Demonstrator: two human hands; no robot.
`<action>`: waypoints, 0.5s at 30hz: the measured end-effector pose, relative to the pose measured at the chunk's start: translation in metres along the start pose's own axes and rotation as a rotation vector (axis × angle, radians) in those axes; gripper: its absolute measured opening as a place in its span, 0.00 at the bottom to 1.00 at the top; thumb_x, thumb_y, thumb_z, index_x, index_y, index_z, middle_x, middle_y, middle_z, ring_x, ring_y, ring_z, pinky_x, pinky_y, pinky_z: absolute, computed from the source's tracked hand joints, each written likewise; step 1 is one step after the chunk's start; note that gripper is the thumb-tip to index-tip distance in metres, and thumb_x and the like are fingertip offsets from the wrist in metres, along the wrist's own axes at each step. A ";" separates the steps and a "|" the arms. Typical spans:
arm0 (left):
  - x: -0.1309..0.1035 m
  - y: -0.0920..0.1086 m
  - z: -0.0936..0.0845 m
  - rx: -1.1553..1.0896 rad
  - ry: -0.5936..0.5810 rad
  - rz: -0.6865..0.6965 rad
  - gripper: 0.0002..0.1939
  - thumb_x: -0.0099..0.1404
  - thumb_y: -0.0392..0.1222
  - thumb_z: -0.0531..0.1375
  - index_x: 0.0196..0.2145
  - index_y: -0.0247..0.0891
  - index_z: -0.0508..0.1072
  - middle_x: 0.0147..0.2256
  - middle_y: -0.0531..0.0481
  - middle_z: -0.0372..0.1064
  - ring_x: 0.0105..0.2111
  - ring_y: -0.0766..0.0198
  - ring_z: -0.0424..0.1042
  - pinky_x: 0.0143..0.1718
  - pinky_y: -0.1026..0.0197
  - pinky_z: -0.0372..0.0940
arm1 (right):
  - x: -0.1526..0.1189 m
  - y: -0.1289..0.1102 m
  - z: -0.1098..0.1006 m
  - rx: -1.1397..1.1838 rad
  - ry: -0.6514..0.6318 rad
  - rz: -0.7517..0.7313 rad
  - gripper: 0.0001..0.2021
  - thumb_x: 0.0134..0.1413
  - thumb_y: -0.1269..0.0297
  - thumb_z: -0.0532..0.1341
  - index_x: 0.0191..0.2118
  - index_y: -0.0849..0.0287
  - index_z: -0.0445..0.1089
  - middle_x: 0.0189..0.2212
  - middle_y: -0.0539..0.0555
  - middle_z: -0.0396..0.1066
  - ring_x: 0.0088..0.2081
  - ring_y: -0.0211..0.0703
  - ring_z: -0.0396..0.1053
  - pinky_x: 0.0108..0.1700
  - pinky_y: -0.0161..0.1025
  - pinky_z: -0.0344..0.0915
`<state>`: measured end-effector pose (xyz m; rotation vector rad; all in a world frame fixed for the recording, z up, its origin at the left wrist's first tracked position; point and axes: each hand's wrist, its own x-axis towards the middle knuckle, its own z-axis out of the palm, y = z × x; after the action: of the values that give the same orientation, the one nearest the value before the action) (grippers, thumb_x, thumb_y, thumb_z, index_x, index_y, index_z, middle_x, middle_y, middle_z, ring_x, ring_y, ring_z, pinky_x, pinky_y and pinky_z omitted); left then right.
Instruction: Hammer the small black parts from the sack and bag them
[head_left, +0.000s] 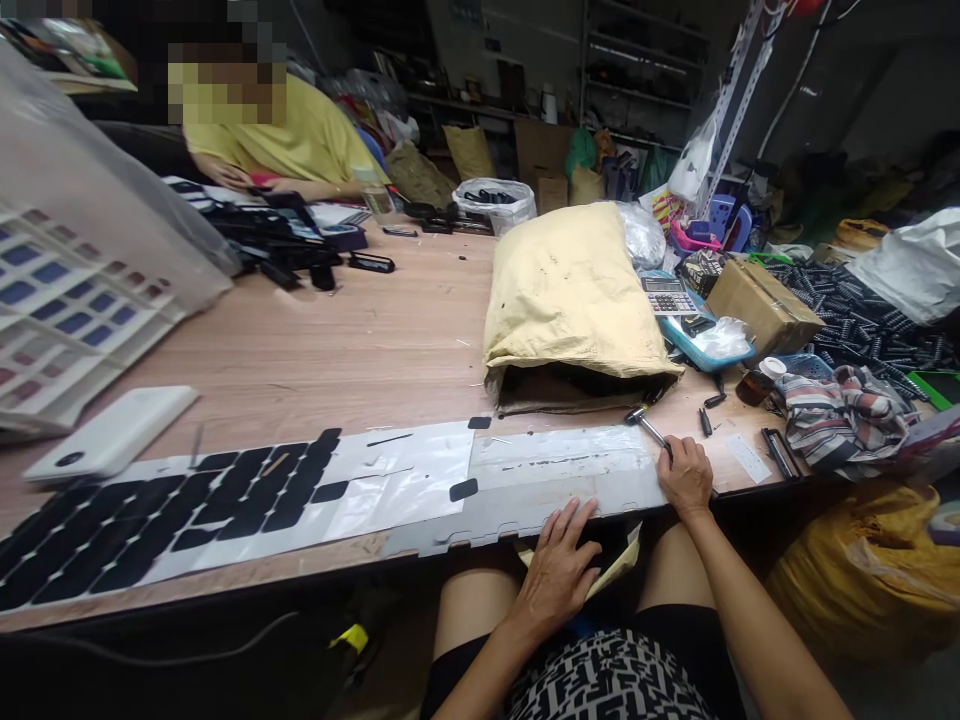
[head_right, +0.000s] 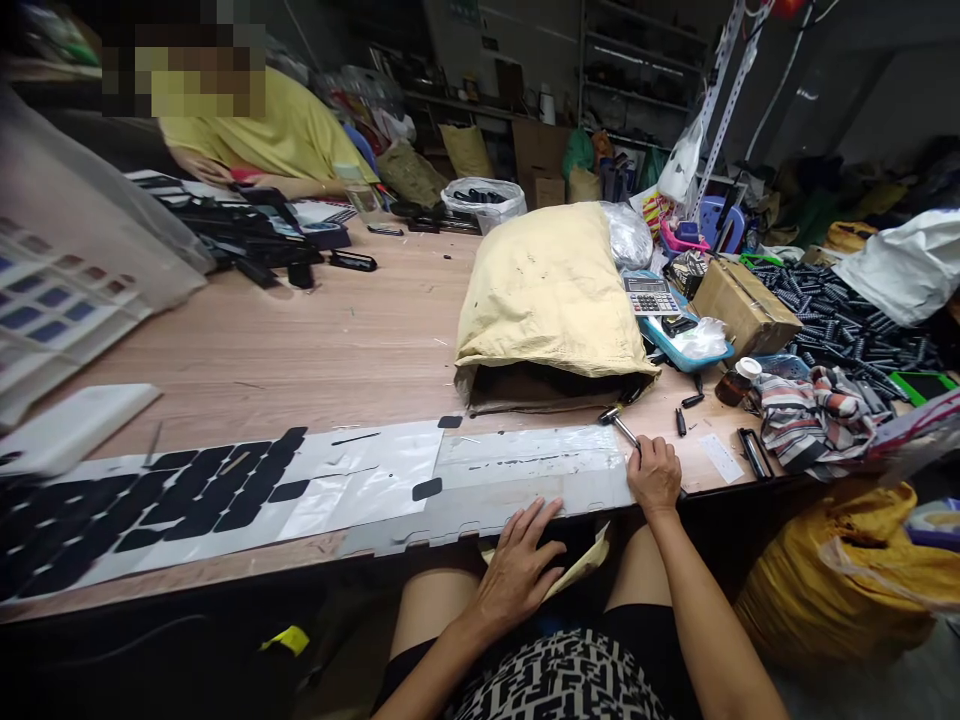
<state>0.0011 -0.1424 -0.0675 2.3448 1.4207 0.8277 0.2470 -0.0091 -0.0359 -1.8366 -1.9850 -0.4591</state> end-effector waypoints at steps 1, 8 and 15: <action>0.004 0.000 -0.004 -0.024 0.012 -0.014 0.07 0.61 0.39 0.65 0.39 0.44 0.78 0.67 0.47 0.58 0.67 0.43 0.55 0.64 0.38 0.55 | 0.000 0.000 0.000 0.002 0.000 0.001 0.11 0.61 0.66 0.57 0.47 0.56 0.73 0.36 0.54 0.68 0.40 0.46 0.60 0.40 0.40 0.52; 0.092 -0.015 -0.033 -0.188 0.143 -0.265 0.10 0.67 0.45 0.60 0.44 0.42 0.76 0.38 0.48 0.77 0.40 0.56 0.74 0.45 0.54 0.67 | 0.000 -0.003 -0.001 0.018 -0.008 0.010 0.11 0.61 0.66 0.56 0.47 0.56 0.72 0.36 0.55 0.68 0.39 0.46 0.59 0.39 0.40 0.51; 0.238 -0.027 -0.022 -0.103 0.066 -0.655 0.18 0.65 0.53 0.60 0.44 0.38 0.80 0.37 0.41 0.78 0.42 0.50 0.77 0.41 0.56 0.66 | -0.001 -0.004 -0.001 0.037 -0.025 0.016 0.11 0.61 0.66 0.57 0.47 0.56 0.72 0.36 0.55 0.67 0.39 0.46 0.60 0.40 0.39 0.52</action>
<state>0.0528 0.0777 0.0142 1.6132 1.9486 0.7554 0.2435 -0.0108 -0.0355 -1.8427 -1.9799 -0.3937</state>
